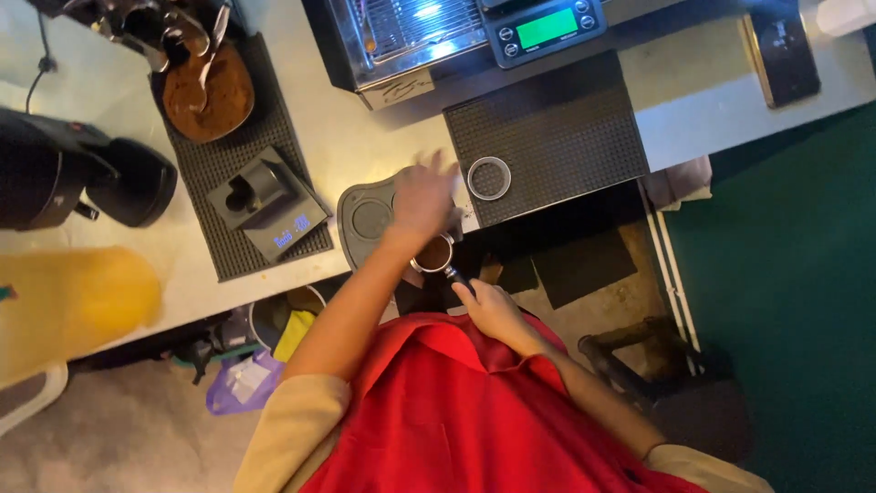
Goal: Preparing an espresso shot by grinding coffee, weighing the dose, tamping, and operating the espresso machine.
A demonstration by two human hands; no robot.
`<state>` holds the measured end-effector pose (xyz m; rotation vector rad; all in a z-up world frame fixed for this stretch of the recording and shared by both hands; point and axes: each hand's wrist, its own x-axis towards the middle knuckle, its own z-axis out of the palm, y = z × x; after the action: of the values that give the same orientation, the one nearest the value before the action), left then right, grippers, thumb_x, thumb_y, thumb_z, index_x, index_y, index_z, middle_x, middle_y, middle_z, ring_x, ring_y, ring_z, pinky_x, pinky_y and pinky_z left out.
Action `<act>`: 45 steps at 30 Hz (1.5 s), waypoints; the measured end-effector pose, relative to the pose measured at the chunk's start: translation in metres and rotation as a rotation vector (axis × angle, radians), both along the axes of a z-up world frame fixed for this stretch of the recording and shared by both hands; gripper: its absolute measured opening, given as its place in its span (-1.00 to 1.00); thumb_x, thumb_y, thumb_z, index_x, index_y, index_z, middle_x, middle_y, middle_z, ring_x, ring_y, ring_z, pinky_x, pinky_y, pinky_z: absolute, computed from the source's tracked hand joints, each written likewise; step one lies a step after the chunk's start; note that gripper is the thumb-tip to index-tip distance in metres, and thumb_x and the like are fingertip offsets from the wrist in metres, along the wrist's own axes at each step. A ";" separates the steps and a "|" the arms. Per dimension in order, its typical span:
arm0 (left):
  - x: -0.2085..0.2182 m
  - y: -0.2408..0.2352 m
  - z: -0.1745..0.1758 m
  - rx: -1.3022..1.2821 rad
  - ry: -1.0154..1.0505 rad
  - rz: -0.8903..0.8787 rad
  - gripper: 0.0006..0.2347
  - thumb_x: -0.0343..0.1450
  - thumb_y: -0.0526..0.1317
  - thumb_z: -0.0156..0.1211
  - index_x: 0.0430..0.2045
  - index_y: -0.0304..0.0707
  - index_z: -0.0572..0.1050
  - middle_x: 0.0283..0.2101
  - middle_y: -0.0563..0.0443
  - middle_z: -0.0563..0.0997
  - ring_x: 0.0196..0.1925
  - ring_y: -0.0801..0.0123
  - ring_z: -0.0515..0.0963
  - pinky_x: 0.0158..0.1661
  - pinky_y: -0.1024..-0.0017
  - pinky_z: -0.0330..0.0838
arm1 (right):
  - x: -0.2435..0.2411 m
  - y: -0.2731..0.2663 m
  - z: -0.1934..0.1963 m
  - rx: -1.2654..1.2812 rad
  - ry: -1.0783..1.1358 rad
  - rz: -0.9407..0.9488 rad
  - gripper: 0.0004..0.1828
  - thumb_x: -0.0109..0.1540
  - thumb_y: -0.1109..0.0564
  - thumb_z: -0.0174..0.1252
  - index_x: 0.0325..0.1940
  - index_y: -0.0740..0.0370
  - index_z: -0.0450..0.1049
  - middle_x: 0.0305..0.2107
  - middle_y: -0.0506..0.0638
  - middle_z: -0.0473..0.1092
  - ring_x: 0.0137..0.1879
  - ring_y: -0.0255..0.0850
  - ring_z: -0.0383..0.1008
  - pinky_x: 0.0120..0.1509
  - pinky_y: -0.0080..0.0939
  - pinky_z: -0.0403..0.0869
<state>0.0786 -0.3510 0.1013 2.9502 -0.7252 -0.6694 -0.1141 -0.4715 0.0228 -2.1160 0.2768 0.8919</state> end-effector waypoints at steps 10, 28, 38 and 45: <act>-0.026 0.081 -0.008 -0.125 0.060 0.196 -0.27 0.27 0.00 0.48 0.33 0.00 0.22 0.19 -0.25 0.49 -0.02 -0.32 0.67 -0.01 -0.18 0.55 | 0.016 -0.012 -0.007 0.040 -0.052 0.096 -0.41 0.47 -0.27 -0.14 -0.30 0.23 0.51 -0.39 0.21 0.57 -0.03 0.22 0.59 0.05 0.15 0.51; -0.095 0.051 0.031 0.030 0.100 0.139 -0.41 0.37 0.17 0.29 0.24 -0.11 0.39 0.20 -0.18 0.52 -0.03 -0.14 0.71 -0.07 -0.08 0.63 | 0.027 -0.026 0.009 0.018 0.011 0.213 -0.38 0.44 -0.34 -0.18 -0.12 0.23 0.53 -0.23 0.26 0.57 0.05 0.25 0.56 0.09 0.17 0.50; -0.088 0.055 0.050 -0.030 0.133 -0.147 -0.79 0.33 -0.07 0.34 -0.18 0.24 0.57 0.41 0.05 0.27 0.36 -0.14 0.34 0.20 -0.15 0.34 | 0.035 -0.029 0.011 0.027 0.073 0.239 -0.35 0.44 -0.37 -0.22 0.01 0.18 0.55 -0.14 0.23 0.58 0.08 0.21 0.57 0.08 0.15 0.51; -0.092 0.058 0.031 0.019 0.226 -0.038 -0.47 0.37 -0.21 0.29 0.28 0.32 0.41 0.45 0.02 0.23 0.29 -0.22 0.49 0.14 -0.06 0.53 | 0.038 -0.030 0.010 0.011 0.084 0.264 -0.37 0.44 -0.34 -0.20 0.04 0.17 0.56 -0.14 0.21 0.58 0.08 0.20 0.57 0.11 0.13 0.51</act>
<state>-0.0138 -0.2929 0.1328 2.8182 -0.7589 -0.9971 -0.0760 -0.5017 0.0331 -2.1400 0.0340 1.1338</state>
